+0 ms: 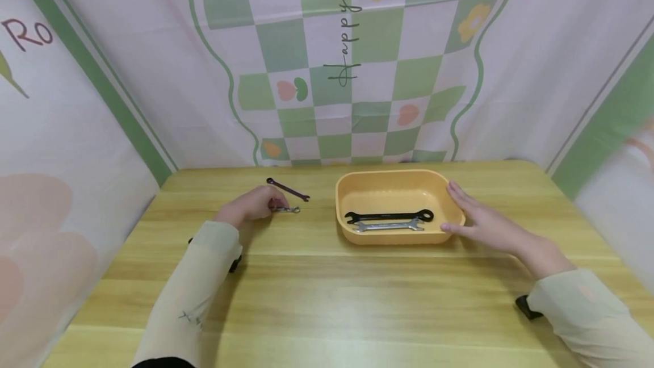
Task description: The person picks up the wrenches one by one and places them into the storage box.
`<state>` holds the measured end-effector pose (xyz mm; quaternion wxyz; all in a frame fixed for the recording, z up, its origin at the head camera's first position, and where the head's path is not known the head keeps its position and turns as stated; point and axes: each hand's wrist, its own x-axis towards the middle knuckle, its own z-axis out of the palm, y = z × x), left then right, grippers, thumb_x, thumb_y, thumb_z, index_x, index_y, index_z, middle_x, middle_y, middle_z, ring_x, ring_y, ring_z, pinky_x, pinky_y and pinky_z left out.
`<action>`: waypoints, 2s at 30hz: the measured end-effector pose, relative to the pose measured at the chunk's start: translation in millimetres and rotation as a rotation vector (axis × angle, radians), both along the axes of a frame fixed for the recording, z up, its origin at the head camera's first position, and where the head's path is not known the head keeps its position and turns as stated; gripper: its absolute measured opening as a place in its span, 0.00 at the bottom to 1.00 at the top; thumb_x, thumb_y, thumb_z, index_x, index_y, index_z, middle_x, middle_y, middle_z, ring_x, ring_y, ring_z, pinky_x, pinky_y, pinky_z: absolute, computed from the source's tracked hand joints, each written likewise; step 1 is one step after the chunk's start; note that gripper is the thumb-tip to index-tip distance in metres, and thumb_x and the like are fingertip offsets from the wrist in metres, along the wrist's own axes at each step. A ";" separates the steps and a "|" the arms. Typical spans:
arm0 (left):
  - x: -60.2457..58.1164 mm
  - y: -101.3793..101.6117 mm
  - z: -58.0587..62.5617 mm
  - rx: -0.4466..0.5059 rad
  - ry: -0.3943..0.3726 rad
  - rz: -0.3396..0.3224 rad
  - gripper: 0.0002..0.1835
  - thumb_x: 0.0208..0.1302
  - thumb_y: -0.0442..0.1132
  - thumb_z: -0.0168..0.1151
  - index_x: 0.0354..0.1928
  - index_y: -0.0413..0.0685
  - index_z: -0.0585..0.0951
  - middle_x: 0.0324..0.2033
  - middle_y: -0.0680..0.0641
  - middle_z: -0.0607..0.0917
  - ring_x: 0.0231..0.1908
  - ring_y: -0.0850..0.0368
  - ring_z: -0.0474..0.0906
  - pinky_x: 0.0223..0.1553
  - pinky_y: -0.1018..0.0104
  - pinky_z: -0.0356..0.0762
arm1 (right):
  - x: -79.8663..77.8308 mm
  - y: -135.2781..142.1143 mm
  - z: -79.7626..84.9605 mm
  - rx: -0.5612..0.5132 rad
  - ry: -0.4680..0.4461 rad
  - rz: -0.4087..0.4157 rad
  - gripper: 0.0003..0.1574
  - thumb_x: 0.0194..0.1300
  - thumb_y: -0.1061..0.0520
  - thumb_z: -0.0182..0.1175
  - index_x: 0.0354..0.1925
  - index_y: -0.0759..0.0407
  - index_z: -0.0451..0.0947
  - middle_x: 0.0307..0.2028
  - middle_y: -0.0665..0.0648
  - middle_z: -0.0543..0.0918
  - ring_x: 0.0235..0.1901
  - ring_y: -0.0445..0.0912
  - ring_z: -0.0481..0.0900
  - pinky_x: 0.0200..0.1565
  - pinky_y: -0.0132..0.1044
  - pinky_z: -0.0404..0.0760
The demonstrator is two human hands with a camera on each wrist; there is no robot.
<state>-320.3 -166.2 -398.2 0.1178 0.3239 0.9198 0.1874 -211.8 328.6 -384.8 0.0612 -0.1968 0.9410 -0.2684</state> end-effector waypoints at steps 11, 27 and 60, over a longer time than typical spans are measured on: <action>-0.1 3.7 0.6 -0.028 -0.024 0.023 0.26 0.46 0.15 0.52 0.45 0.47 0.81 0.38 0.50 0.80 0.39 0.56 0.75 0.42 0.63 0.74 | -2.7 1.4 -1.6 0.008 0.004 0.006 0.58 0.63 0.41 0.57 0.72 0.54 0.30 0.71 0.55 0.31 0.68 0.63 0.38 0.62 0.60 0.44; 1.9 9.7 -4.3 -0.126 -0.063 0.093 0.28 0.45 0.18 0.58 0.48 0.51 0.76 0.35 0.50 0.76 0.38 0.55 0.71 0.44 0.60 0.71 | -2.4 1.9 -4.7 -0.013 -0.006 -0.002 0.57 0.62 0.41 0.57 0.73 0.51 0.30 0.71 0.52 0.32 0.68 0.61 0.38 0.62 0.61 0.46; 5.0 15.0 5.6 -0.187 -0.044 0.119 0.25 0.44 0.18 0.59 0.46 0.47 0.78 0.36 0.48 0.78 0.37 0.54 0.71 0.42 0.60 0.71 | -2.0 0.2 -2.6 -0.002 0.003 0.017 0.57 0.63 0.42 0.57 0.72 0.54 0.30 0.71 0.55 0.31 0.67 0.64 0.38 0.62 0.61 0.45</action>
